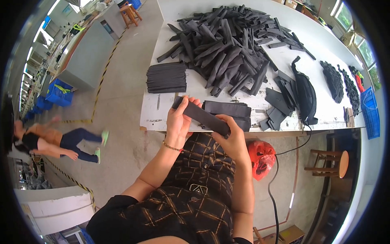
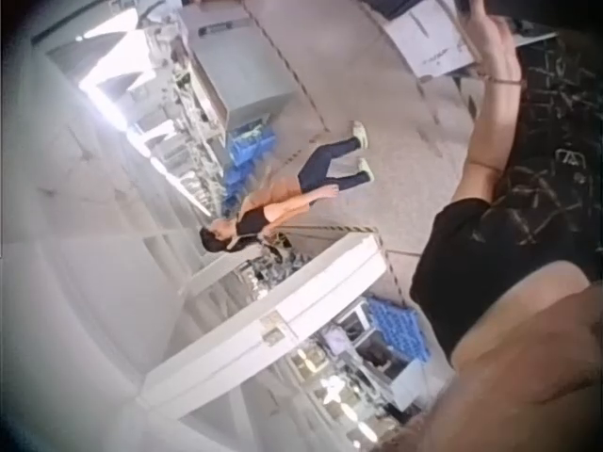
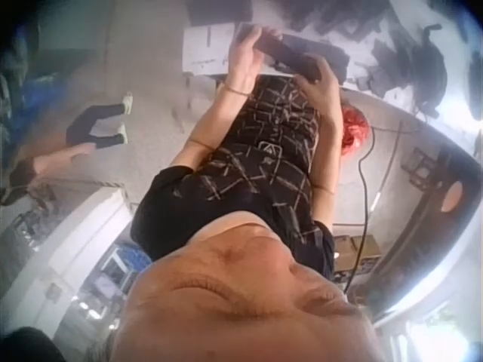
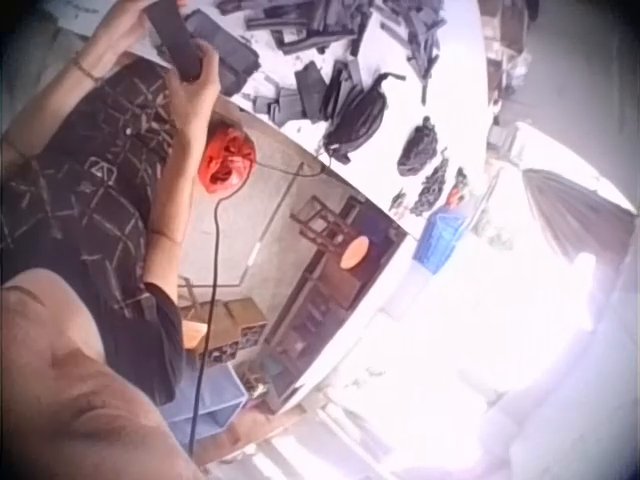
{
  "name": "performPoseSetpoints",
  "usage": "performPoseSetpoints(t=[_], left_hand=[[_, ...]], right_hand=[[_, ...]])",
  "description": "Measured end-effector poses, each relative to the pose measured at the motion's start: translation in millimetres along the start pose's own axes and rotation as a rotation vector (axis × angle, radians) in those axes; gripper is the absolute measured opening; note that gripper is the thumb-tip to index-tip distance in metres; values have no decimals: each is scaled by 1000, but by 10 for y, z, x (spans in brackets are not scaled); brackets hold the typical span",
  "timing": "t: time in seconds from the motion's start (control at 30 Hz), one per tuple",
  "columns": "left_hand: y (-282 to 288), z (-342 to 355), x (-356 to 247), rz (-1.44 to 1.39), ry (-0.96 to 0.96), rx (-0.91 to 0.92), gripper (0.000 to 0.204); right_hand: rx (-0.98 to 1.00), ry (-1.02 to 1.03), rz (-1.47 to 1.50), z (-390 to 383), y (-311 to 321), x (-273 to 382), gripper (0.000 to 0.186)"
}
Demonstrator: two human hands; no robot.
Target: The recorder is picking up curved grey foam padding components from a pile on a workbench, inspecting them, and organizing them into neat stacks.
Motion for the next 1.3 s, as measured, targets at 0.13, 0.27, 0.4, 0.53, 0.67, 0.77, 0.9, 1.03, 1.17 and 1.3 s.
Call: performPoseSetpoints(t=[0.13,0.27,0.4,0.53,0.67,0.77,0.9,1.03,1.17,1.3], left_hand=[[-58,-68,-19,90,-26,102,13],[192,-174,144,53,67,44,14],[245,-171,305,-5,209,-47,16],[89,114,179,589,-3,8,22],[177,446,276,749,-29,-45,20],[345,820,124,717,-194,-121,17],[183,1418,105,947,-349,-63,19],[-190,1797,327,1022,-279,-11,23],[-234,1925,656,913,86,-53,32],[-149,1942,743,670,145,-147,31]], right_hand=[[-82,-131,204,-54,29,-255,23],[-101,-131,-109,-136,33,-333,13],[-168,-104,-166,-78,221,-340,9],[-224,-72,-206,310,671,-484,8],[-181,-146,-229,555,881,-849,12],[-178,-77,-347,620,972,-1010,13],[-366,87,-598,623,1175,-904,12],[-792,-1,-827,498,1920,-1209,12],[-784,-156,-1042,499,2211,-1464,29],[-646,-114,-1190,673,2065,-1607,39]])
Point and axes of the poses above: each hand's wrist, its own z-axis towards the middle knuckle, its own y-axis out of the back of the hand, x = y × z, the point moved 7 cm from there along z, towards the middle knuckle, and after that the axes turned 3 degrees about x, right-handed, at the moved point
